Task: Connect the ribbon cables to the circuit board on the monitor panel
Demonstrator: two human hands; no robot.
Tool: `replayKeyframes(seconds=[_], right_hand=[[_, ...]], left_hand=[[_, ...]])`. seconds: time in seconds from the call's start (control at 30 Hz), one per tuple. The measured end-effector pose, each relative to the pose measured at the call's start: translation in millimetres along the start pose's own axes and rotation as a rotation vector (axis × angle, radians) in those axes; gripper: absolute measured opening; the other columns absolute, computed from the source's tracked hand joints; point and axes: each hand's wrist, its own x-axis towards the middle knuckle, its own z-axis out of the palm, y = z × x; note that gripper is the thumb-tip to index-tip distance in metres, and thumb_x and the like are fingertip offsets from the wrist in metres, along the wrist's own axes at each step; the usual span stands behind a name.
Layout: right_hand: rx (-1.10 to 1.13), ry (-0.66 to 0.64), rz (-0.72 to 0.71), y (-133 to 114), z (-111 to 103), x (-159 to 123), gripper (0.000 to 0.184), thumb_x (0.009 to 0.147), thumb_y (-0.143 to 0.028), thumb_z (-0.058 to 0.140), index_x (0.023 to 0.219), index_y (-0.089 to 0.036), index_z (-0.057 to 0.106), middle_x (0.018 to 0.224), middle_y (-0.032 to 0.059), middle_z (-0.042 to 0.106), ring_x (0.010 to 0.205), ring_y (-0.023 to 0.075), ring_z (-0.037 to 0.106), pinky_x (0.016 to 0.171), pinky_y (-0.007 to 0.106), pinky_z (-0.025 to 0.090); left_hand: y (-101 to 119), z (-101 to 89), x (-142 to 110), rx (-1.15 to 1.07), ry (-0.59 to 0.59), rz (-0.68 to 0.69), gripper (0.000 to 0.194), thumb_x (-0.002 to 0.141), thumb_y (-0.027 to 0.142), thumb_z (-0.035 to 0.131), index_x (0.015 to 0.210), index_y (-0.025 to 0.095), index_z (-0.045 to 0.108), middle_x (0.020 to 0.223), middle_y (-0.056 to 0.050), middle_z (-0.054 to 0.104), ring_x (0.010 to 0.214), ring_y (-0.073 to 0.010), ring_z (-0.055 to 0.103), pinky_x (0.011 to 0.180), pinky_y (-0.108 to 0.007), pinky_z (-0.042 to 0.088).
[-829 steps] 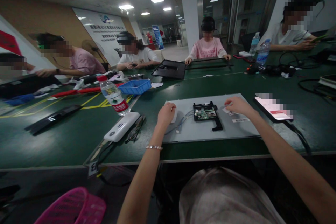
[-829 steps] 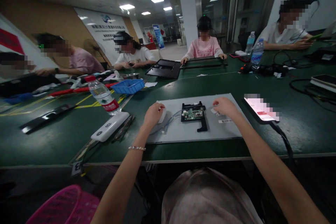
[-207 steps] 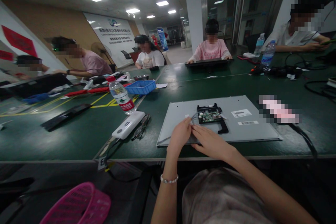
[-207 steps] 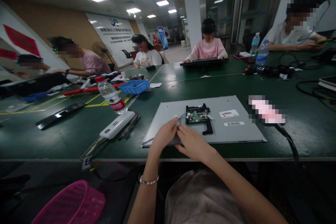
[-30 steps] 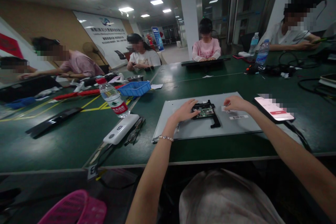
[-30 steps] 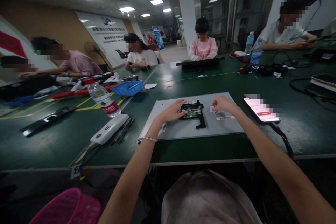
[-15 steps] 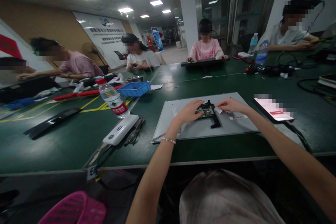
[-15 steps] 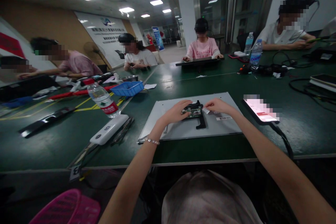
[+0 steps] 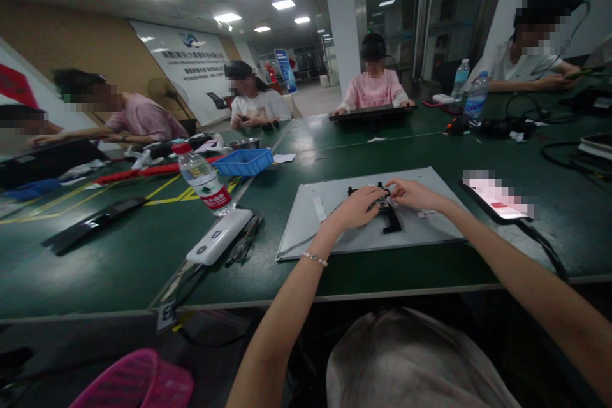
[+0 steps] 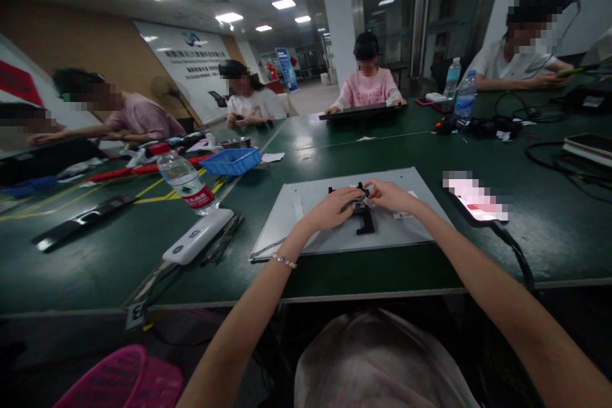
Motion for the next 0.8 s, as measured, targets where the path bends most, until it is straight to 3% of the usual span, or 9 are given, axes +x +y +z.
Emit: replayKeyframes(seconds=[0.23,0.6,0.7,0.8], right_hand=[[-0.049,0.022,-0.083,-1.1,1.2,-0.5,0.055,0.078,-0.013,0.057,0.132,-0.017,0.044,0.090,0.0045,0.070,0.079,0.0160,0.065,0.078,0.030,0.049],[-0.168,0.166,-0.042,-4.5,-1.3,-0.4,0.036,0.078,-0.017,0.059,0.114,-0.016,0.061,0.090,0.0062,0.071,0.081,0.0172,0.065,0.078,0.028,0.048],[-0.173,0.200,-0.048,-5.5,-0.1,-0.7,0.032,0.079,-0.017,0.057,0.110,-0.017,0.063,0.090,0.0062,0.071,0.082,0.0176,0.065,0.078,0.027,0.048],[-0.163,0.241,-0.060,-7.2,1.3,-1.3,0.029,0.081,-0.018,0.055,0.108,-0.017,0.064,0.091,0.0069,0.071,0.083,0.0181,0.065,0.077,0.028,0.048]], left_hand=[[3.6,6.0,2.1,0.082,-0.056,0.035,0.039,0.090,0.021,0.038,0.126,0.015,0.053,0.128,-0.012,0.053,0.118,-0.0228,0.049,0.105,-0.037,0.035],[4.2,7.6,1.9,0.082,-0.040,0.039,0.037,0.093,0.029,0.039,0.125,0.018,0.054,0.130,-0.012,0.051,0.120,-0.0235,0.048,0.105,-0.038,0.035],[2.8,4.0,1.5,0.078,-0.032,0.027,0.041,0.093,0.033,0.040,0.131,0.018,0.048,0.133,-0.012,0.049,0.122,-0.0235,0.047,0.105,-0.037,0.034],[-4.3,-5.2,-0.6,0.097,0.037,-0.073,0.048,0.094,0.039,0.040,0.138,0.020,0.039,0.136,-0.011,0.048,0.124,-0.0238,0.045,0.105,-0.037,0.034]])
